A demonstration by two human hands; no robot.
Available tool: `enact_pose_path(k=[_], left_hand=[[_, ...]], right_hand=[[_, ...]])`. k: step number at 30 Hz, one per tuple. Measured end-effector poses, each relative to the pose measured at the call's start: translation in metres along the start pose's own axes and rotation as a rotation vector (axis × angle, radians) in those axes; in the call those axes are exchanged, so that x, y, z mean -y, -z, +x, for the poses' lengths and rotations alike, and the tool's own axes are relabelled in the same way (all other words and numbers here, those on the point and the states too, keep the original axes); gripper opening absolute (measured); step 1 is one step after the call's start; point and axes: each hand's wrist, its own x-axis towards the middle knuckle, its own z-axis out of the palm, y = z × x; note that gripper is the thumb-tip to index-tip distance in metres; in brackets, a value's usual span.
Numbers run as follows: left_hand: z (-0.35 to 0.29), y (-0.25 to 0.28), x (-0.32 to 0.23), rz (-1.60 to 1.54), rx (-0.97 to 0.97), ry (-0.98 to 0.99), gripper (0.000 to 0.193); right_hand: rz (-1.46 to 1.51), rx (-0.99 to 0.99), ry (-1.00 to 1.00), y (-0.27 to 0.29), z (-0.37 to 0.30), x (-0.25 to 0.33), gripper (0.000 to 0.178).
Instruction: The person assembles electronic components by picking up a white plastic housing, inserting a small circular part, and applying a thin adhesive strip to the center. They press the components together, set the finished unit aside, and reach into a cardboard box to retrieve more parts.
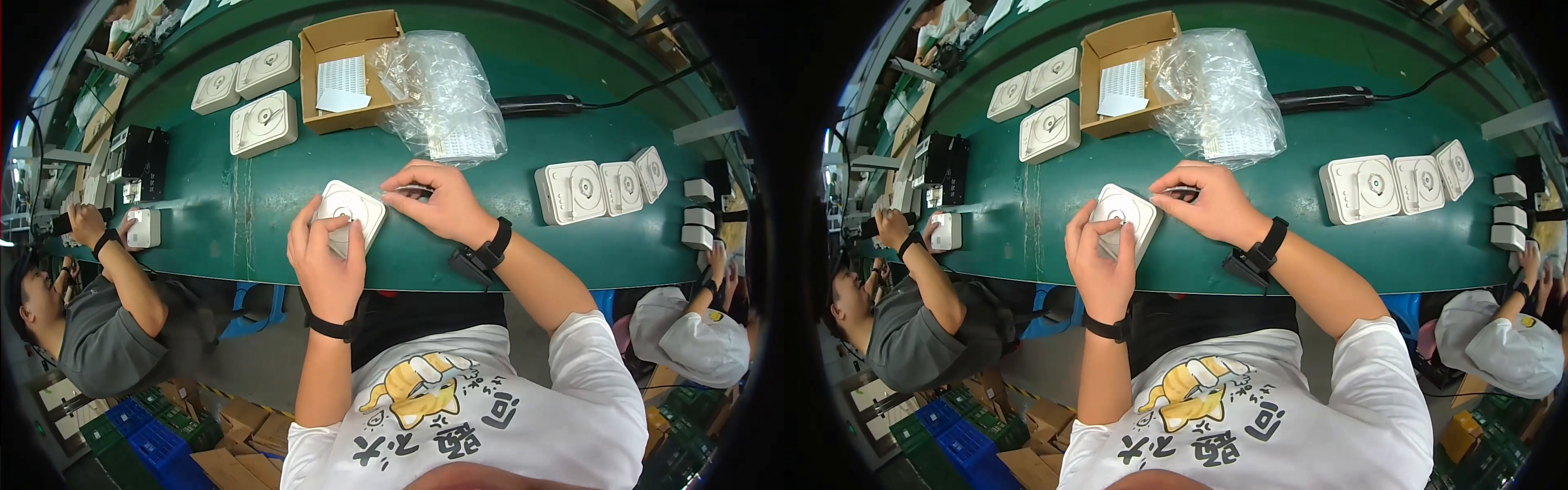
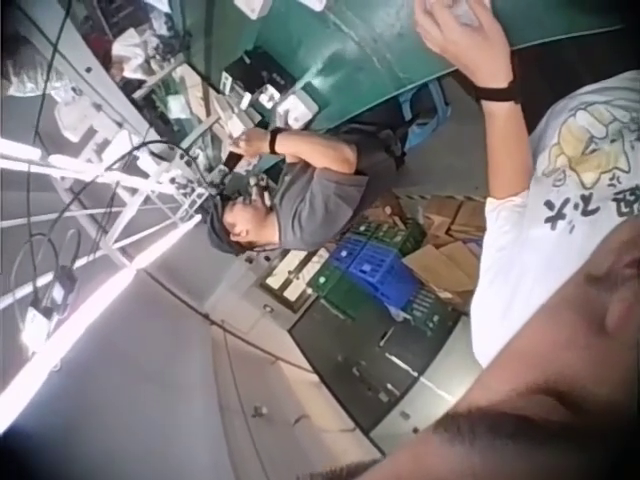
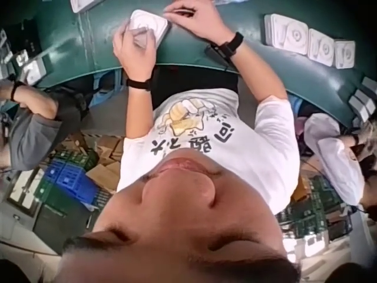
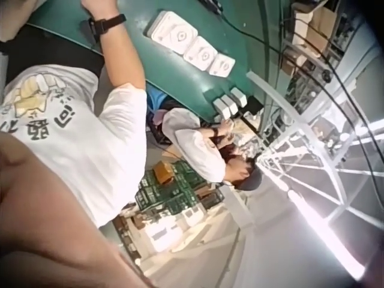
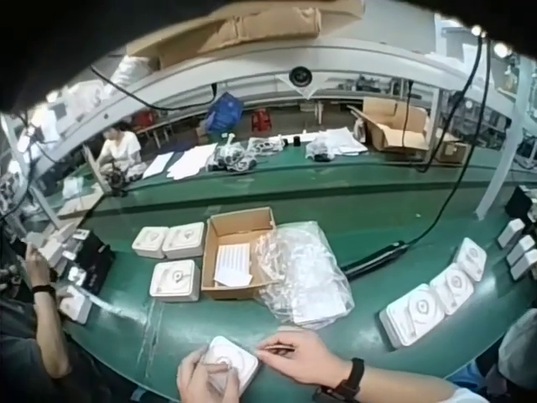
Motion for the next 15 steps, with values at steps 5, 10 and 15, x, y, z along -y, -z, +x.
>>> enact_pose_path(k=[5,10,15], left_hand=[[0.003,-0.003,0.006,-0.036,0.017,-0.079,0.02],[0.004,0.0,0.009,-0.119,0.024,-0.096,0.021],[0.008,0.006,-0.012,-0.2,-0.014,0.078,0.018]], right_hand=[[-0.064,0.017,0.067,-0.002,-0.001,-0.001,0.021],[-0.017,0.038,-0.077,-0.005,0.0,0.005,0.021],[-0.014,-0.02,0.05,-0.006,-0.001,0.002,0.021]])
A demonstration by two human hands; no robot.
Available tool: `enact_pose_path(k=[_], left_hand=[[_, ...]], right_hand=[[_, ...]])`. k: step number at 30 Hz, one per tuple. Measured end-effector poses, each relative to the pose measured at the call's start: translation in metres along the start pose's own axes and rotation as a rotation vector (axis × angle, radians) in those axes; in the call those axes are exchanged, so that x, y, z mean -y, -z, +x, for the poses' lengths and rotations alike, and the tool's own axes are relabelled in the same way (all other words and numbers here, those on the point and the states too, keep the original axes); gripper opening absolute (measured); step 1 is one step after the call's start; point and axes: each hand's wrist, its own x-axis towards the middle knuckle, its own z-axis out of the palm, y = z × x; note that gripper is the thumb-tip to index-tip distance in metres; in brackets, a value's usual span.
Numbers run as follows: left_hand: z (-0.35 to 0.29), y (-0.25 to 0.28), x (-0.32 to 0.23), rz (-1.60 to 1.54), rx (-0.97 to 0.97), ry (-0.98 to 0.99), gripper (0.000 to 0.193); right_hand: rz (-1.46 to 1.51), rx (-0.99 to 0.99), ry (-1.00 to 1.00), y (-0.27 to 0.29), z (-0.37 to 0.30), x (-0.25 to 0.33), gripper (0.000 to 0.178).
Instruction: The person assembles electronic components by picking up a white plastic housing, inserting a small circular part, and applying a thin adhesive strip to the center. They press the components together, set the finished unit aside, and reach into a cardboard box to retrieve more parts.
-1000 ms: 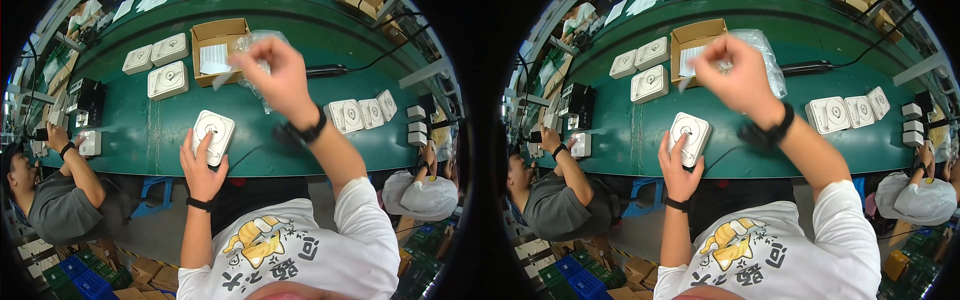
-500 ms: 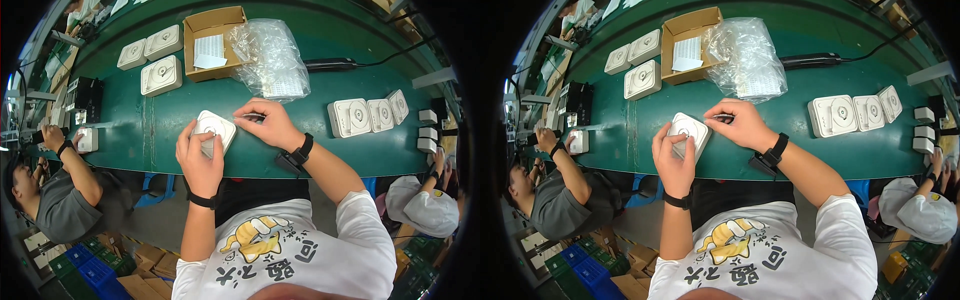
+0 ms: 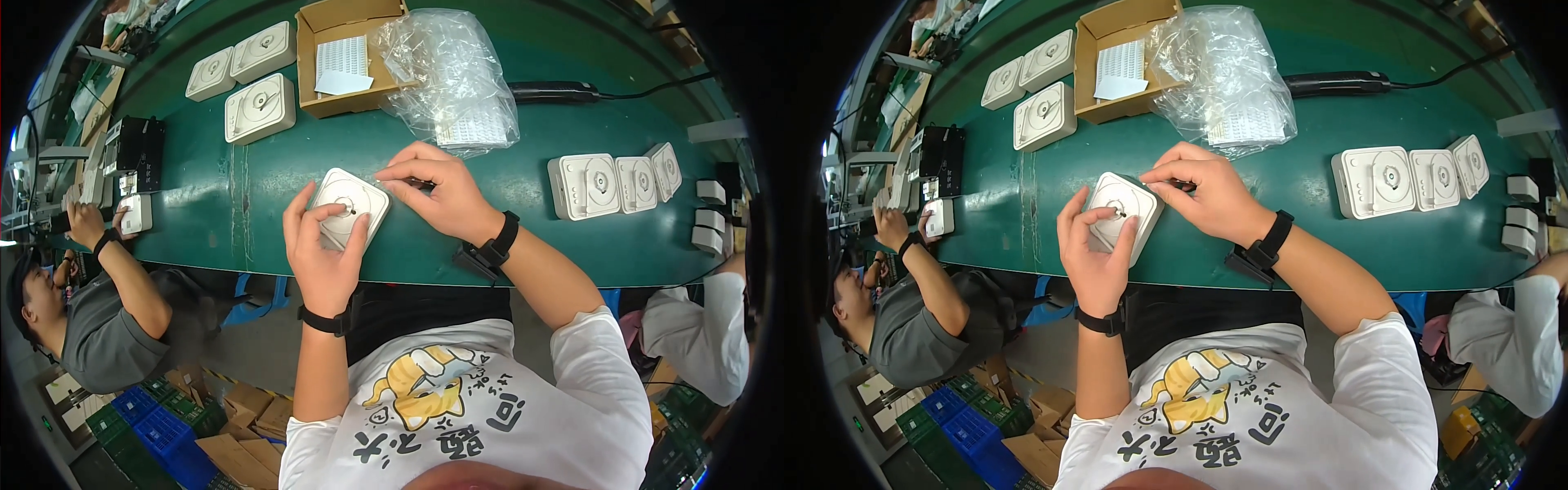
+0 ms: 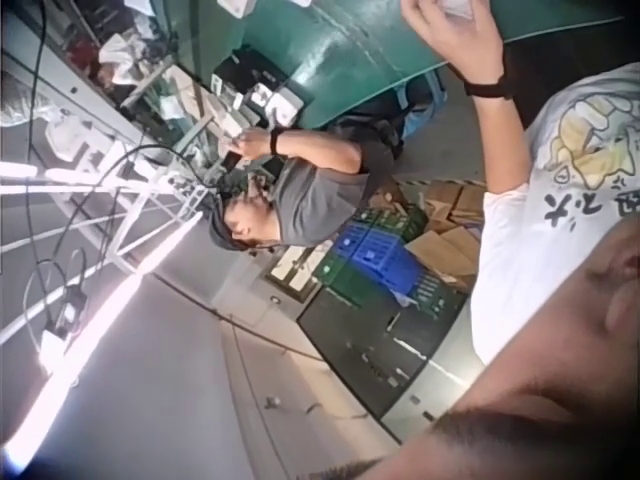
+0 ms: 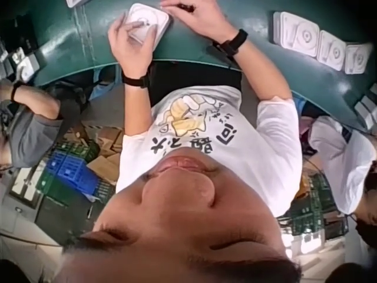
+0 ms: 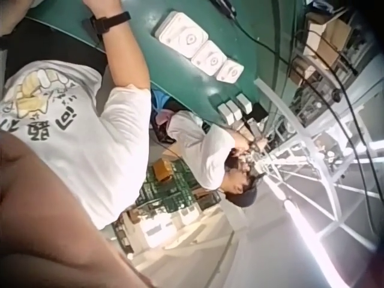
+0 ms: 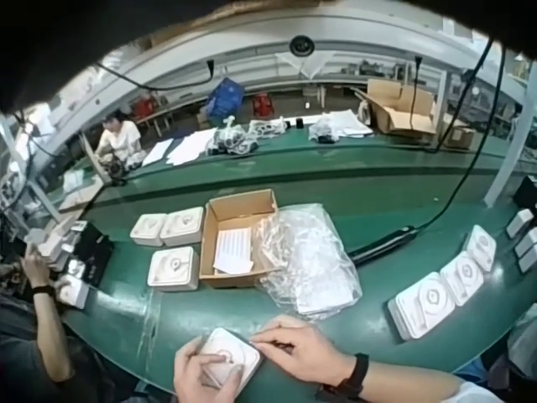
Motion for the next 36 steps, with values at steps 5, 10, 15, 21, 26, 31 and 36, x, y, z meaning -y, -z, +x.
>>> enact_pose_path(k=[5,10,15,21,26,31,36], left_hand=[[0.001,-0.004,0.006,0.062,0.014,-0.031,0.016],[0.002,-0.004,0.01,0.097,0.064,-0.115,0.015],[0.005,-0.001,0.01,0.063,0.112,-0.113,0.017],[0.004,-0.001,0.01,0.055,0.126,-0.079,0.018],[0.004,-0.002,0.012,0.062,0.12,-0.097,0.017],[0.004,0.0,0.013,0.052,0.14,-0.097,0.015],[0.002,0.0,0.015,0.067,0.133,-0.121,0.012]], right_hand=[[-0.075,0.05,0.035,0.002,0.0,0.003,0.02],[-0.226,0.095,0.196,0.006,0.003,0.012,0.015],[-0.325,0.145,0.243,0.001,0.002,0.022,0.014],[-0.381,0.153,0.26,-0.003,0.003,0.026,0.017],[-0.53,0.244,0.299,0.002,0.011,0.044,0.016],[-0.602,0.41,0.323,0.013,0.036,0.058,0.014],[-0.546,0.514,0.32,0.017,0.049,0.059,0.014]])
